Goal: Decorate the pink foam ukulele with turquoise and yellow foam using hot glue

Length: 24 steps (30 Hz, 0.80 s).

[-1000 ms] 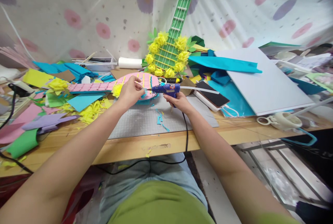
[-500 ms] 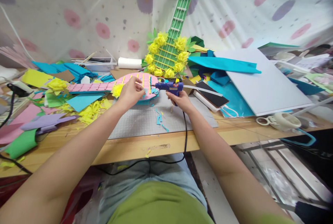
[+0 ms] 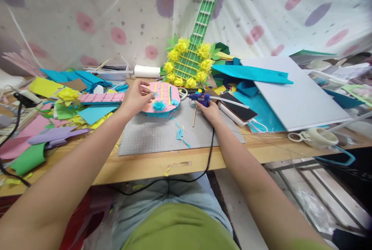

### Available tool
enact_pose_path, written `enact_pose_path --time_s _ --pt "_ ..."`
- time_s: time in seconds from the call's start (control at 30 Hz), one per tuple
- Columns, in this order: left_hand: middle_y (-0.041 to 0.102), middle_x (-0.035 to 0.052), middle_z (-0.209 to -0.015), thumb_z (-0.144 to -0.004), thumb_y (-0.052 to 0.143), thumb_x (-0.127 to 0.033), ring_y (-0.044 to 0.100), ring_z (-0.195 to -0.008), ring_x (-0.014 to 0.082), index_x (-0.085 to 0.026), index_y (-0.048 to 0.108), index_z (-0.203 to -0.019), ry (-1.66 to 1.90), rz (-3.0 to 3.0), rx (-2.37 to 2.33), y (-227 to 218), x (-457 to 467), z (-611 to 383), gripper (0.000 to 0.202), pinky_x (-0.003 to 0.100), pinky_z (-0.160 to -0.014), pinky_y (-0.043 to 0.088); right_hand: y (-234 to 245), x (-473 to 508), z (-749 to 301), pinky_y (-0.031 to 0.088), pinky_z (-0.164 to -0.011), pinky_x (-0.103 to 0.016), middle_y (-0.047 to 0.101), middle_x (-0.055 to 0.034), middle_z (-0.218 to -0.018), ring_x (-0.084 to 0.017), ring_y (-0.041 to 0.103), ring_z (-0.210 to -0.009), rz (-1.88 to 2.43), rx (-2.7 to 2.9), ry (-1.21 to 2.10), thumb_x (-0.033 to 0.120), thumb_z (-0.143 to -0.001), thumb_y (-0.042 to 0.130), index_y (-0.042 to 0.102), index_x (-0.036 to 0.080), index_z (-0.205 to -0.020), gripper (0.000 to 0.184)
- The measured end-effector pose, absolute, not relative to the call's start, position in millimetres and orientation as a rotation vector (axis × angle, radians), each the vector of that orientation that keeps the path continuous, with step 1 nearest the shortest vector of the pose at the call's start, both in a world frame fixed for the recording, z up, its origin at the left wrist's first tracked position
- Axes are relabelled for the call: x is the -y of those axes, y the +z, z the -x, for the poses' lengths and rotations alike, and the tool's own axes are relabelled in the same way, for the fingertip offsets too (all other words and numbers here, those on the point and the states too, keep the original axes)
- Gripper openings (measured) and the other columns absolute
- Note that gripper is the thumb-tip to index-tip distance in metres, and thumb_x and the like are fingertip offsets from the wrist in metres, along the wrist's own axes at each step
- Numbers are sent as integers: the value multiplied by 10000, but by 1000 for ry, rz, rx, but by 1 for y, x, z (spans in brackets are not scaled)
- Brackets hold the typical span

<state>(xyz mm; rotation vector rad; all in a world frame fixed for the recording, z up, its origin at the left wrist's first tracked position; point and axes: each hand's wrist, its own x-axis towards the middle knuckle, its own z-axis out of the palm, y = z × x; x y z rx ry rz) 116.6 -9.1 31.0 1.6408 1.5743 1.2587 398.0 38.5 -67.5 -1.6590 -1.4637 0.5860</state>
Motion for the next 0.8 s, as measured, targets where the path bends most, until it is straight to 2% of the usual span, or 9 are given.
enact_pose_path --time_s 0.17,0.27,0.33,0.4,0.53,0.67,0.8 --pt "659 3 -763 -624 661 -177 672 -738 173 -189 548 -1059 1145 -1702 -1552 29 11 -114 450 302 -653 548 -66 -38 -396 453 -742 -360 673 -95 -853 -251 623 -830 1745 1595 530 550 -680 644 631 183 -896 425" --pt "688 25 -785 -617 659 -155 671 -776 182 -179 574 -1136 1081 -1759 -1536 32 12 -113 526 312 -709 541 -56 -28 -400 447 -770 -367 649 -117 -953 -260 599 -901 1772 1671 407 519 -648 687 591 176 -969 479" --pt "700 40 -821 -626 648 -144 667 -784 182 -179 567 -1189 1036 -1804 -1540 36 13 -113 570 310 -713 537 -46 -19 -407 437 -763 -370 625 -135 -946 -270 576 -909 1823 1709 280 512 -613 716 573 167 -892 466" --pt "702 52 -858 -638 639 -137 660 -791 181 -191 544 -1240 982 -1862 -1533 41 14 -113 612 294 -685 534 -34 -8 -413 423 -715 -359 608 -116 -863 -259 566 -847 1897 1753 234 517 -598 723 541 180 -770 419" --pt "684 55 -971 -625 653 -108 643 -796 165 -257 475 -1311 912 -1913 -1484 52 14 -114 724 251 -647 514 -9 10 -411 351 -574 -295 560 -17 -665 -169 510 -633 1848 1915 492 471 -624 715 488 207 -687 354" --pt "642 57 -1090 -613 645 -78 639 -839 168 -285 466 -1302 934 -1892 -1485 57 6 -118 741 227 -680 481 11 7 -374 361 -557 -266 569 1 -700 -130 502 -633 1393 1880 767 402 -651 716 514 204 -761 303" --pt "603 87 -1191 -573 642 -53 635 -864 188 -284 469 -1286 866 -2004 -1438 56 -5 -122 770 222 -703 448 22 -12 -326 429 -576 -248 605 5 -714 -115 553 -641 1105 1779 1105 228 -655 703 501 202 -817 260"
